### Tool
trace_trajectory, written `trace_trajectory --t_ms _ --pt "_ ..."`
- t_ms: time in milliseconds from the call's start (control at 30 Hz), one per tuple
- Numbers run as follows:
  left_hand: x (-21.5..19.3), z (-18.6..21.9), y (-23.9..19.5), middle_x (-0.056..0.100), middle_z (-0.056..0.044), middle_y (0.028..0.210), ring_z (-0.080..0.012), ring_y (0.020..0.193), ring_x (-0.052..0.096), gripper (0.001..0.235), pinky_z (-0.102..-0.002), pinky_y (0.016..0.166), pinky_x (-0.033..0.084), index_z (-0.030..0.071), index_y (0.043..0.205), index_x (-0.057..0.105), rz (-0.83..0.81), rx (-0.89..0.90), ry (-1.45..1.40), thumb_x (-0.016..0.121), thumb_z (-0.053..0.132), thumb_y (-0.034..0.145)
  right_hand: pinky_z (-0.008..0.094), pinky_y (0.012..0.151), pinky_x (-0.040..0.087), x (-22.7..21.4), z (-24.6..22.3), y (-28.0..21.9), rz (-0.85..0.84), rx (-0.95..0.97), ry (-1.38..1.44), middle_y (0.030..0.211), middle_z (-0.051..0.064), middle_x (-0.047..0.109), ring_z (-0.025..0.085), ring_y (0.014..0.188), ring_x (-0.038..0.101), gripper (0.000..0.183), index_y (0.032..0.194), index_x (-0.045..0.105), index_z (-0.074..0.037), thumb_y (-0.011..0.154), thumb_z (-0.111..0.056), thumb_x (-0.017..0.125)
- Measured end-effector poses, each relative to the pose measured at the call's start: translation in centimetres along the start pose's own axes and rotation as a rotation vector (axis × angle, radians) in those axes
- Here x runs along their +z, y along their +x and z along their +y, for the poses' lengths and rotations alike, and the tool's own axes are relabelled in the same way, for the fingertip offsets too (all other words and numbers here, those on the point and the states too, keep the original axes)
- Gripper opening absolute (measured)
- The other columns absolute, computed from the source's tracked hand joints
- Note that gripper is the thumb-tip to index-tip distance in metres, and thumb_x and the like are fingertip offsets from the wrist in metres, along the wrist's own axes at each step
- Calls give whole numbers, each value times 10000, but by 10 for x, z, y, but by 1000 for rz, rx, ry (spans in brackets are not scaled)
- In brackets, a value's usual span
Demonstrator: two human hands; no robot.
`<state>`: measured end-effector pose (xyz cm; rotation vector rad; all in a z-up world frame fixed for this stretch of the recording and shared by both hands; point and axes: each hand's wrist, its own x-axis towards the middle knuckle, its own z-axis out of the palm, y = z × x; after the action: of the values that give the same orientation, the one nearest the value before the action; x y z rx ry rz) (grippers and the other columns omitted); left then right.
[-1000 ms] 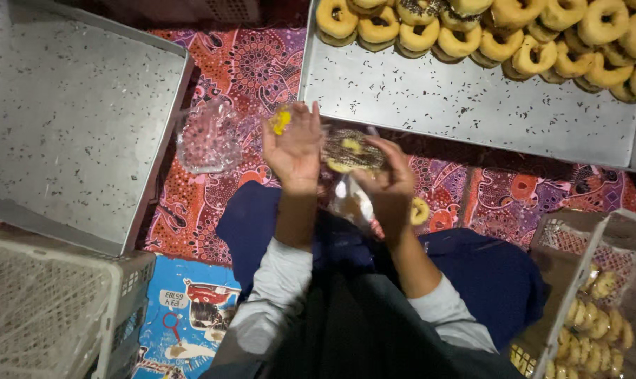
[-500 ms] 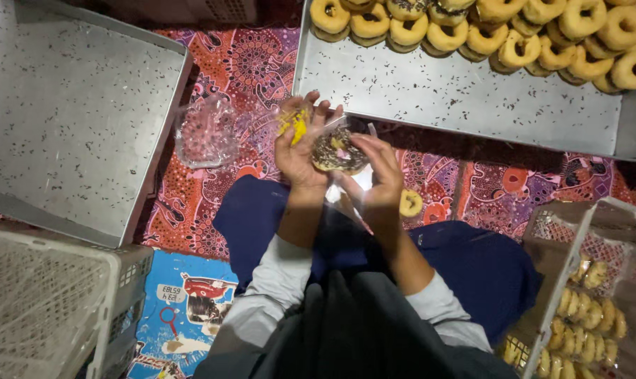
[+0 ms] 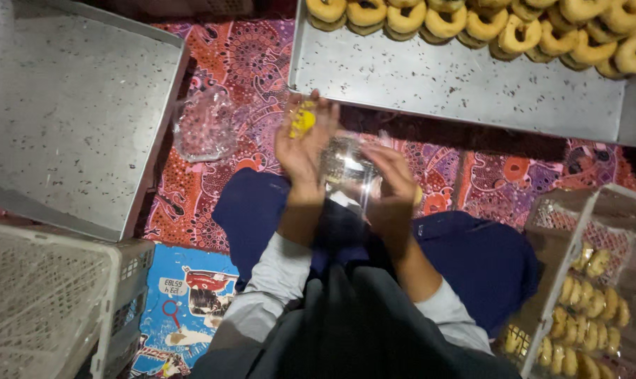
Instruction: The person sits on the floor and repeatedly picks donuts from a metal tray, places them into clear plastic bags, and sets the filled bags aside. The person handles donuts one at a time and continues the process for the duration of the clip.
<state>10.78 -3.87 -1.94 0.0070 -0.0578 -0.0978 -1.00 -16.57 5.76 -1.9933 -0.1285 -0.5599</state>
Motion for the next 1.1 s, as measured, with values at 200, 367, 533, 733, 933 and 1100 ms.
trace_trajectory --t_ms 200,367,533,733,933,1100 --pt "4 -13 -5 519 -232 1452 -334 1216 587 649 -558 1146 435 94 1562 343 -116 -84 0 595 389 1042 427 1088 538 20 -4 18 124 -36 -95 1439 267 505 368 1300 583 603 1323 651 -20 783 -134 893" --pt "-13 -49 -44 449 -243 1457 -313 1310 509 739 -491 1211 359 -34 1623 243 -189 -249 390 609 392 1142 455 1139 475 21 20 29 80 37 -139 1490 264 540 377 1371 556 608 1385 649 -48 810 -79 842" --pt "-1 -7 -77 241 -303 1616 -382 1556 157 1097 -486 1282 151 28 1625 163 -270 643 2030 794 515 871 400 1188 472 24 47 24 -73 175 42 1494 188 602 294 1418 576 584 1446 593 -11 886 -43 758" --pt "9 53 -96 685 -133 1385 -289 1356 657 406 -425 1214 505 53 1361 662 -197 555 2010 715 48 959 345 1124 450 33 42 -3 -361 412 546 1467 186 600 241 1334 583 544 1500 529 39 982 -66 659" --pt "1 77 -121 751 -154 1188 -313 1169 738 187 -422 1085 569 20 1147 739 -136 631 2038 650 12 983 337 897 579 52 15 0 -379 48 -27 1143 167 741 256 1011 750 378 1237 717 -15 904 -152 833" --pt "-2 102 -159 763 -146 1139 -240 1070 738 197 -349 998 585 -22 1130 701 150 554 1767 593 137 1082 366 743 563 70 -6 -20 -285 -153 -49 1002 160 724 275 813 687 339 1129 719 -8 877 -201 838"
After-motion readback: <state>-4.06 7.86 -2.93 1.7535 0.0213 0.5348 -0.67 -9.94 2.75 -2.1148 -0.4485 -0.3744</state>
